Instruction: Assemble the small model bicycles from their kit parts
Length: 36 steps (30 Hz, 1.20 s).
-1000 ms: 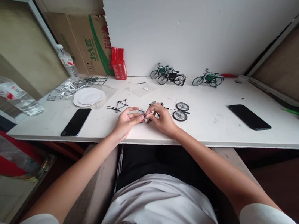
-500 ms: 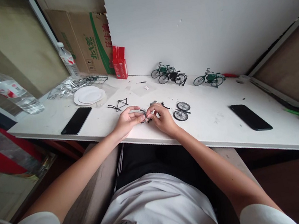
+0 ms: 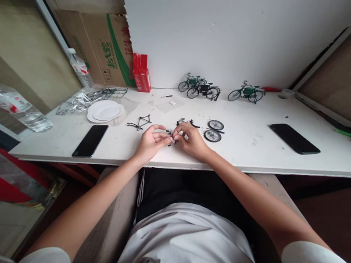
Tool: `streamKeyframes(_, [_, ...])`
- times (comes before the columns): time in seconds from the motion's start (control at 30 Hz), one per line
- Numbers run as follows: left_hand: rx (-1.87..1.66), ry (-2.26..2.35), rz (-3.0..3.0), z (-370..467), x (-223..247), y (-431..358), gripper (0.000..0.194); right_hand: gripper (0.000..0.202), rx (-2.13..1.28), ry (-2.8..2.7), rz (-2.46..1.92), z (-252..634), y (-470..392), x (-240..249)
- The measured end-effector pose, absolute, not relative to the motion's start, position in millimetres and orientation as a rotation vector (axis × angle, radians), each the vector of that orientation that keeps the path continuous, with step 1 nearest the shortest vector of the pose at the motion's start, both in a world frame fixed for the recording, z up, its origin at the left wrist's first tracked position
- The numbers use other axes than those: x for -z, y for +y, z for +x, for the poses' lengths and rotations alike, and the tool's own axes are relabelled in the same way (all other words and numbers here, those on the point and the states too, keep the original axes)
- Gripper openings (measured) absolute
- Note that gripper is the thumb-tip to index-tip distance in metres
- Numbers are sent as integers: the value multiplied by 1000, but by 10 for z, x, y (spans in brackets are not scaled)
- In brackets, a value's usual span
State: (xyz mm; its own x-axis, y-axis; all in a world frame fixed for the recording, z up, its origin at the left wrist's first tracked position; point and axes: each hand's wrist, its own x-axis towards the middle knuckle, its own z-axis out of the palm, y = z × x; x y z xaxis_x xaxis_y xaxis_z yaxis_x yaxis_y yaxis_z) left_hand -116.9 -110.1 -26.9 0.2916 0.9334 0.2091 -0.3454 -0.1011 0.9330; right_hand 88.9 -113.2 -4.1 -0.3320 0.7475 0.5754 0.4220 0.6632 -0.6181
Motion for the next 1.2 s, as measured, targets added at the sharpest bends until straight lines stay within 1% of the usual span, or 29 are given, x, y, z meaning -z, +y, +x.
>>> streamKeyframes(0.37, [-1252, 749, 1246, -1145, 323, -1085, 64, 7, -511, -1901, -1132, 841, -1208, 23])
streamKeyframes(0.5, [-1264, 711, 1240, -1145, 353, -1068, 61, 15, -578, -1846, -1211, 820, -1234, -19])
streamKeyframes(0.6, [-1275, 639, 1234, -1139, 364, -1063, 64, 20, -645, -1809, -1251, 814, -1240, -49])
streamKeyframes(0.93, [-1320, 629, 1227, -1118, 366, -1065, 68, 29, -704, -1737, -1305, 829, -1204, -31])
streamKeyframes(1.1, [-1329, 611, 1220, -1116, 370, -1065, 68, 38, -738, -1737, -1283, 863, -1187, -33])
streamKeyframes(1.2, [-1320, 615, 1217, -1118, 365, -1065, 69, 46, -818, -1706, -1286, 872, -1190, -43])
